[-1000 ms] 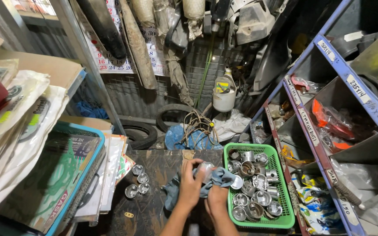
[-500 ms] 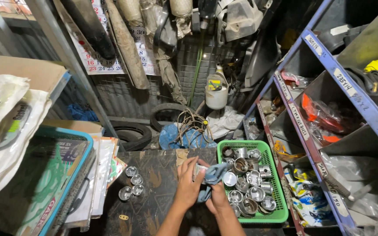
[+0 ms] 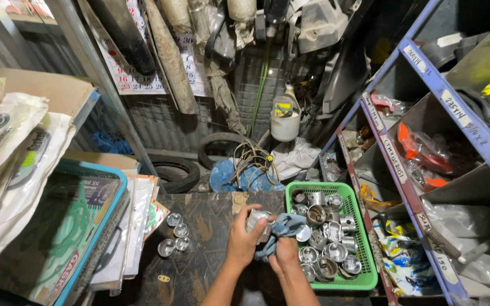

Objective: The person wipes small, cylindrical metal parts with a blue cloth in a cluttered workshop. They pick up the parts from a green basket, clean them individually, and place them back into the basket or on the table.

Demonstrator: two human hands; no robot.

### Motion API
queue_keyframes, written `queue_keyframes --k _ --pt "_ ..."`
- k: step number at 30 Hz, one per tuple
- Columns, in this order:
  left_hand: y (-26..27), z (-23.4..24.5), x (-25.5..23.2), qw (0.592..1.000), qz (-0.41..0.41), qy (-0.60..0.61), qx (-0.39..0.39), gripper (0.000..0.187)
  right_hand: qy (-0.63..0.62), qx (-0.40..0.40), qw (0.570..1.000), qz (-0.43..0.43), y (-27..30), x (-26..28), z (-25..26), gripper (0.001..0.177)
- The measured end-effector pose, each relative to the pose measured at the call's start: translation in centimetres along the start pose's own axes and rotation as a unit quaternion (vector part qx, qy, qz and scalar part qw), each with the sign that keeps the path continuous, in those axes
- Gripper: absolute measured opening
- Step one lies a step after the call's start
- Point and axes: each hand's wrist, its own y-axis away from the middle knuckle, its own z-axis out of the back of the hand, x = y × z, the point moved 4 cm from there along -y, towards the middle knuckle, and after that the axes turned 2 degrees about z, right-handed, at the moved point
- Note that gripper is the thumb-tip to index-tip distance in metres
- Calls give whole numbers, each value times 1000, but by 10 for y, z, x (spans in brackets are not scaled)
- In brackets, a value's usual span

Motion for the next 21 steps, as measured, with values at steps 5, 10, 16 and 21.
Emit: queue_keyframes --k 5,10,16,21 --pt "-2 11 3 998 16 59 -6 48 2 12 1000 -3 8 -7 -12 23" --pt "-9 17 10 1000 -10 15 7 55 -1 22 1000 -1 9 -10 -15 22" --pt "-10 21 20 997 13 -79 12 66 -5 20 1000 0 15 -15 -19 22" --pt "-16 23 15 998 -22 -65 -6 64 20 7 1000 12 6 -10 -22 31"
